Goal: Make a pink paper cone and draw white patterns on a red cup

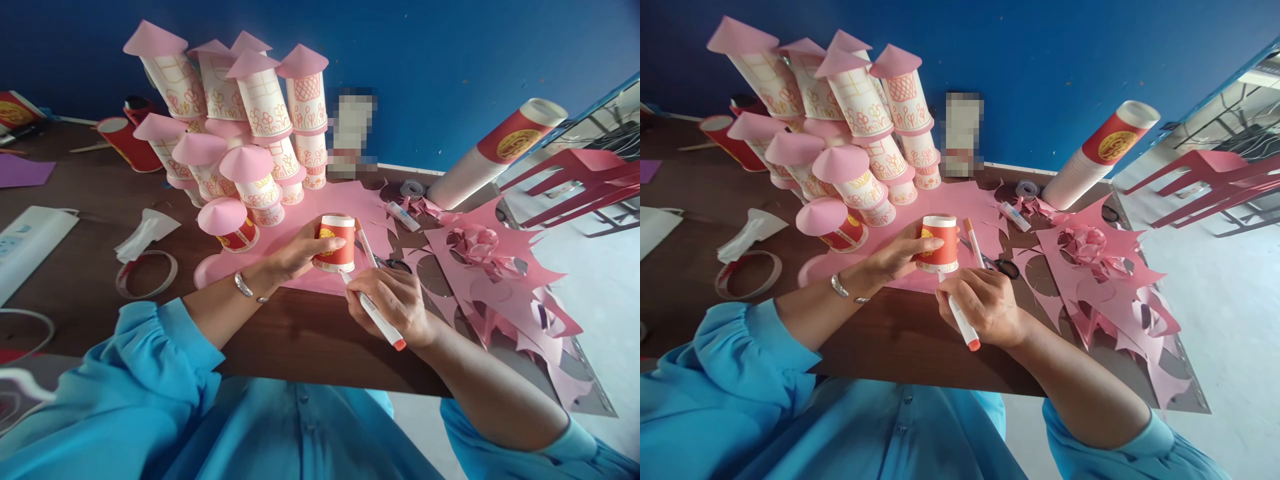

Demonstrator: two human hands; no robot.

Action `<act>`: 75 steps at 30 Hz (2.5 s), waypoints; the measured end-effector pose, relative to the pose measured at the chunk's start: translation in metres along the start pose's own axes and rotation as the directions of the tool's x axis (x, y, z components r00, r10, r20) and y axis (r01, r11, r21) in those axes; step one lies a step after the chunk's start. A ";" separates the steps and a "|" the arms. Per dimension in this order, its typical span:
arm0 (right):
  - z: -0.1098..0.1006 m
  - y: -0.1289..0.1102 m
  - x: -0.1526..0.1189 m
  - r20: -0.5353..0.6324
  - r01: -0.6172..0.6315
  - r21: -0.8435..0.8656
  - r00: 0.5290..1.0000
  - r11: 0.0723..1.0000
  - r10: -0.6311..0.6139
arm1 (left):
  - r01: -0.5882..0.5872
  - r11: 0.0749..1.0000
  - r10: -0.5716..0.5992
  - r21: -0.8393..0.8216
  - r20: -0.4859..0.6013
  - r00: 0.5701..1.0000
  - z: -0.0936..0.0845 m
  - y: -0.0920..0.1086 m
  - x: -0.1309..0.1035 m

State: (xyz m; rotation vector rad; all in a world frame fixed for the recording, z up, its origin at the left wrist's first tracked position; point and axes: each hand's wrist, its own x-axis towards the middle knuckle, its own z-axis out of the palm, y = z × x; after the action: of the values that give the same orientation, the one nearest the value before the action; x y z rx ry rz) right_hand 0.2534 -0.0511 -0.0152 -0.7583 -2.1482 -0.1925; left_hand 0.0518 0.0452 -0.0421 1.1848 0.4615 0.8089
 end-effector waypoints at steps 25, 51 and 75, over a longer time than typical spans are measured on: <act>0.000 0.001 -0.002 0.026 -0.009 -0.002 1.000 1.000 0.009 | 0.009 1.000 -0.009 0.010 0.003 1.000 0.003 0.004 -0.001; 0.001 0.001 -0.003 0.053 -0.001 -0.012 0.999 1.000 0.001 | -0.013 1.000 0.013 0.004 -0.003 1.000 0.001 -0.001 0.000; 0.000 0.001 -0.001 0.042 0.004 -0.004 0.999 1.000 -0.004 | 0.001 1.000 -0.002 0.011 0.022 1.000 0.004 0.006 -0.002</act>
State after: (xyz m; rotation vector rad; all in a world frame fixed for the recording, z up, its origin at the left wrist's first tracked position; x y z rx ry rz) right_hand 0.2548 -0.0506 -0.0165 -0.7669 -2.1898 -0.1844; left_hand 0.0517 0.0425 -0.0356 1.2021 0.4496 0.7924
